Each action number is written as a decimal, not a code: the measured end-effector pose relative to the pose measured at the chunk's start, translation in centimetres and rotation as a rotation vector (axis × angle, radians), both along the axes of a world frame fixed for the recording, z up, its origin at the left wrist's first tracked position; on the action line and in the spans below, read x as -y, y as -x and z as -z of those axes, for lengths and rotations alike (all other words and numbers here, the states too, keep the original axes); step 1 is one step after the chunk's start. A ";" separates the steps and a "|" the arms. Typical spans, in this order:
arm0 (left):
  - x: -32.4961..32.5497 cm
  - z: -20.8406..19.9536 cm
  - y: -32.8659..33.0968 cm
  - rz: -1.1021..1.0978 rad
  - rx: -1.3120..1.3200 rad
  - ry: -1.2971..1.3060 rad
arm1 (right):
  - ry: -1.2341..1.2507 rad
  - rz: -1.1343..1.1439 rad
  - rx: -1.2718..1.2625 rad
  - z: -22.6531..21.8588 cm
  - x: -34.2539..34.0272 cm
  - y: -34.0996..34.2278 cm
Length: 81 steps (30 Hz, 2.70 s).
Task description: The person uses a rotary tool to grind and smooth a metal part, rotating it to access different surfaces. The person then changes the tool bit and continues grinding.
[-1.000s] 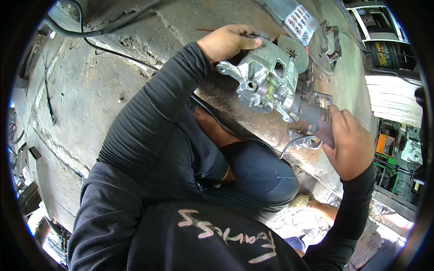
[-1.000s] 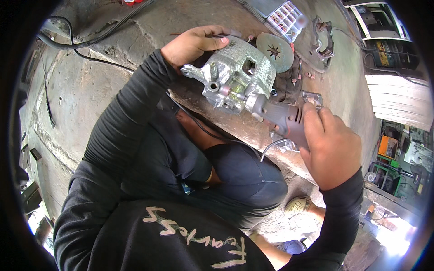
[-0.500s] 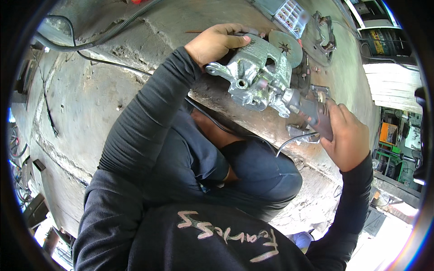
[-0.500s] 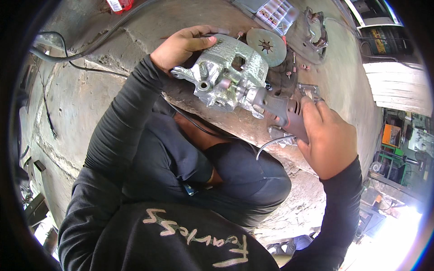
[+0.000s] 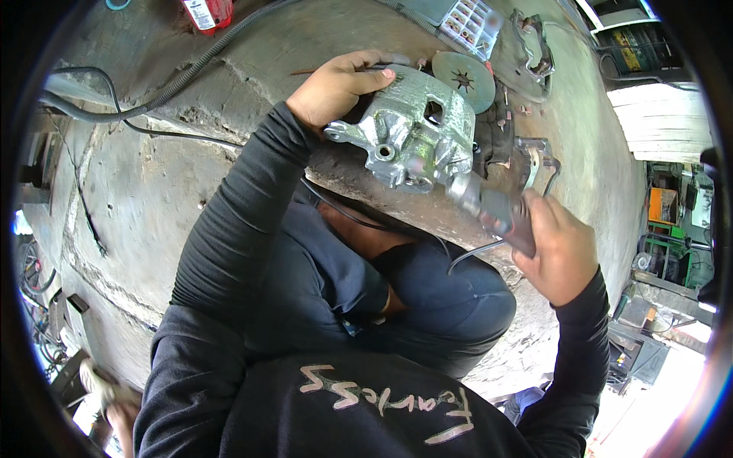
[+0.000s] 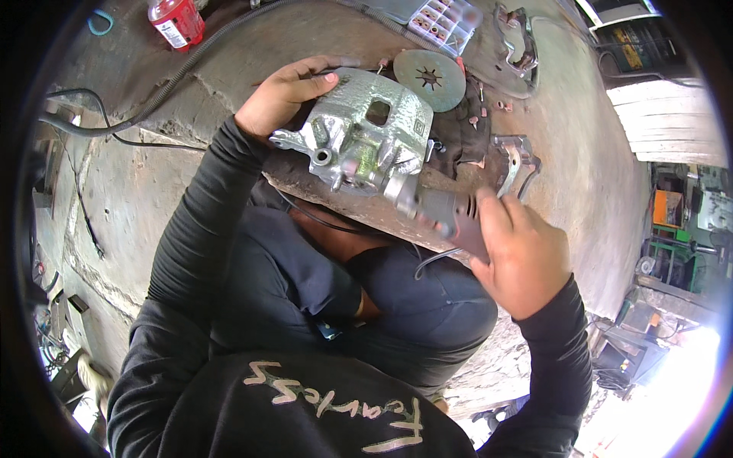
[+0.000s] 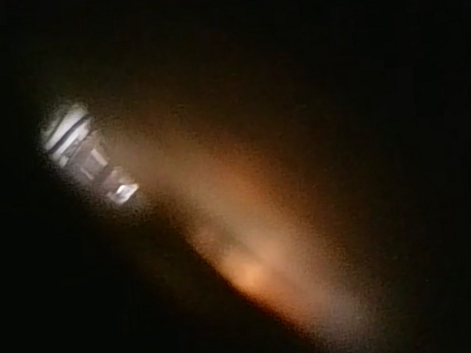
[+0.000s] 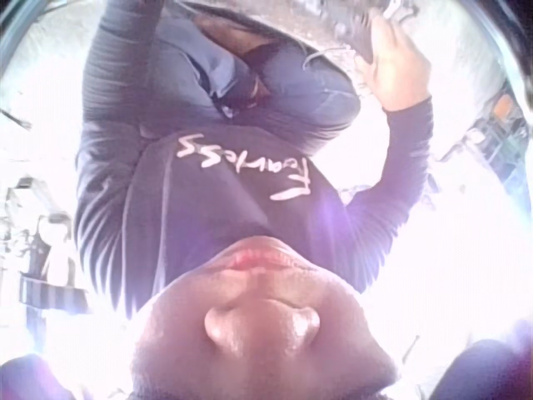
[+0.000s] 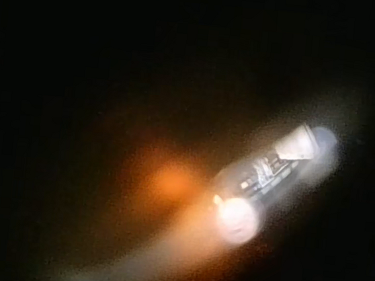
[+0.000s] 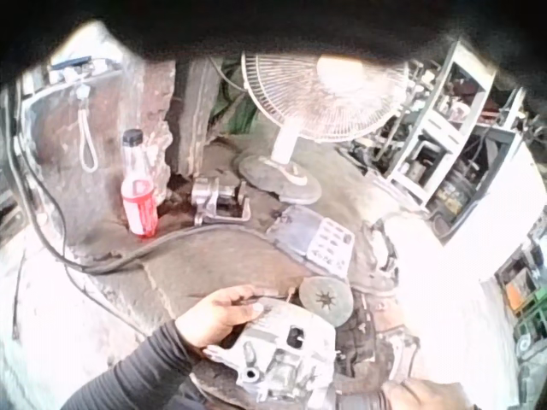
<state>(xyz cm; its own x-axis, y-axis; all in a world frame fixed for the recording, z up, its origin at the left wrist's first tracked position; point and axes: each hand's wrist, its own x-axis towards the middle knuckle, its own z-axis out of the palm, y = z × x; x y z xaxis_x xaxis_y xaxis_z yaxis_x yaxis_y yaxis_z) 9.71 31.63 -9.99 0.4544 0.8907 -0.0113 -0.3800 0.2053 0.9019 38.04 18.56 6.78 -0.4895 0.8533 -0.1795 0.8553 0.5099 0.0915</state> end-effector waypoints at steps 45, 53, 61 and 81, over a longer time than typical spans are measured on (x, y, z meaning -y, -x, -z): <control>-0.1 0.2 -0.1 -0.055 -0.006 0.004 | -0.031 0.098 0.070 0.4 1.5 -0.4; 0.0 0.0 0.0 -0.030 0.002 0.004 | -0.034 -0.010 0.122 -1.5 0.4 0.2; -0.2 0.4 0.0 -0.030 -0.027 0.000 | -0.018 -0.002 0.113 -1.7 0.0 0.4; -0.2 0.4 0.0 0.032 0.059 0.019 | -0.054 0.002 0.179 -2.4 -0.6 1.4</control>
<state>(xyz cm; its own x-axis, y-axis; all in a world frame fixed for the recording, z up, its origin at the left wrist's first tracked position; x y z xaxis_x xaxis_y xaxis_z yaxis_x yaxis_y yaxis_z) 9.73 31.82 -10.42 0.4833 0.8754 -0.0001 -0.4254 0.2350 0.8739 36.67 19.17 9.13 -0.4519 0.8652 -0.2173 0.8243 0.4981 0.2691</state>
